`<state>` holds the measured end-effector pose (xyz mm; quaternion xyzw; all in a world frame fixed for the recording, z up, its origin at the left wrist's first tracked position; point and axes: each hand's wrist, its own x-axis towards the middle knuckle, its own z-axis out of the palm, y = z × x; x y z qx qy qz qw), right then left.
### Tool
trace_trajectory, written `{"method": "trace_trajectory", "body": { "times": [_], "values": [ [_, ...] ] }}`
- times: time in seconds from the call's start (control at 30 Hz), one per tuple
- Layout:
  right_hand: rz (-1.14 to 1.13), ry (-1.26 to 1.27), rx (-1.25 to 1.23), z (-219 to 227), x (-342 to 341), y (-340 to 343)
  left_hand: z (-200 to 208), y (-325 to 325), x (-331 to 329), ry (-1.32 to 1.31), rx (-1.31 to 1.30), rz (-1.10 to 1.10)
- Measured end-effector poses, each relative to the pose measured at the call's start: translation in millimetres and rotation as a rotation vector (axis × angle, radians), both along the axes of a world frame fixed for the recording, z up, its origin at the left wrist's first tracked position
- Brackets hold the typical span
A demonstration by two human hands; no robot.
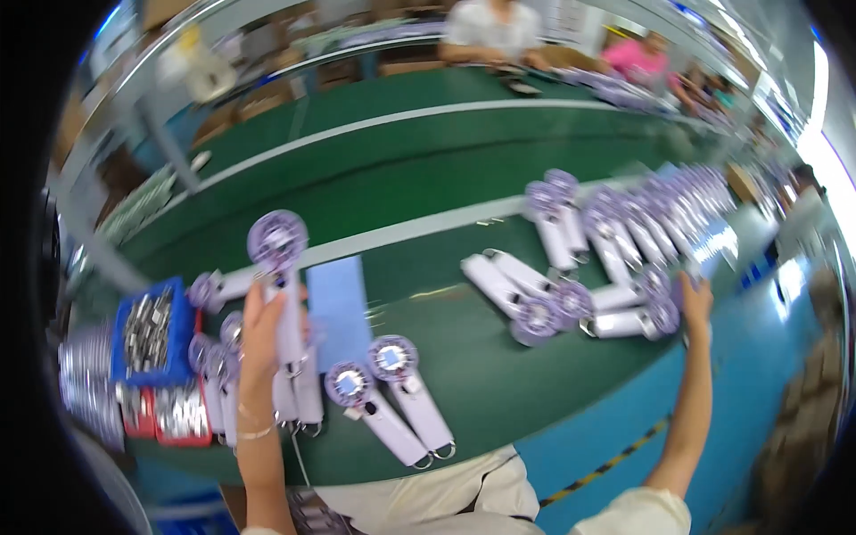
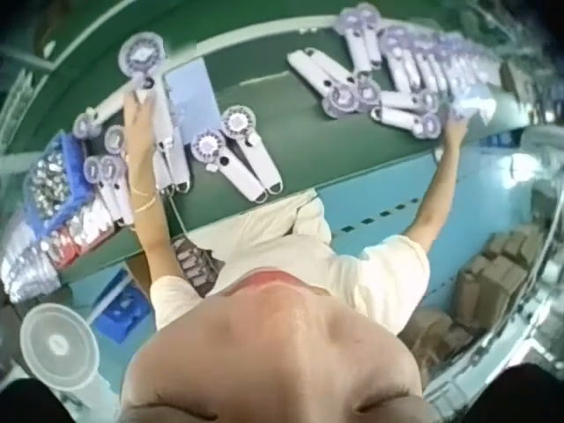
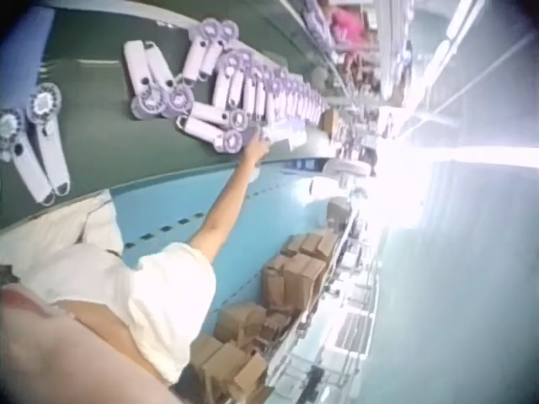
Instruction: The person attaches thermal pads and metal plates onto handheld fan heads by hand on an assembly line. The person then rearranges the fans along the conveyor table and tests a fan by pressing its power button.
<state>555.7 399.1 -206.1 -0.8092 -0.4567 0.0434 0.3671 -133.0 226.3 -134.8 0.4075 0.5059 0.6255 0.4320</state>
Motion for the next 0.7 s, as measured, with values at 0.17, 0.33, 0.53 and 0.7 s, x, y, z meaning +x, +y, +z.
{"method": "trace_trajectory", "body": {
  "times": [0.17, 0.33, 0.53, 0.7],
  "values": [
    [0.114, -0.423, -0.007, 7.6, 21.3, -17.0, 8.2, 2.6, 0.9, 0.003, 0.169, -0.047],
    [0.410, -0.664, 0.294, 89.1, -143.4, -41.4, 19.2, -9.5, -4.4, 0.014, 0.298, -0.036],
    [0.935, -0.519, 0.635, 139.6, -361.3, -82.3, 28.8, -18.0, 0.9, -0.049, 0.355, -0.063],
    [1.289, -0.307, 0.893, 165.9, -487.1, -107.7, 33.4, -24.9, -5.2, 0.005, 0.390, -0.005]
  ]
}}
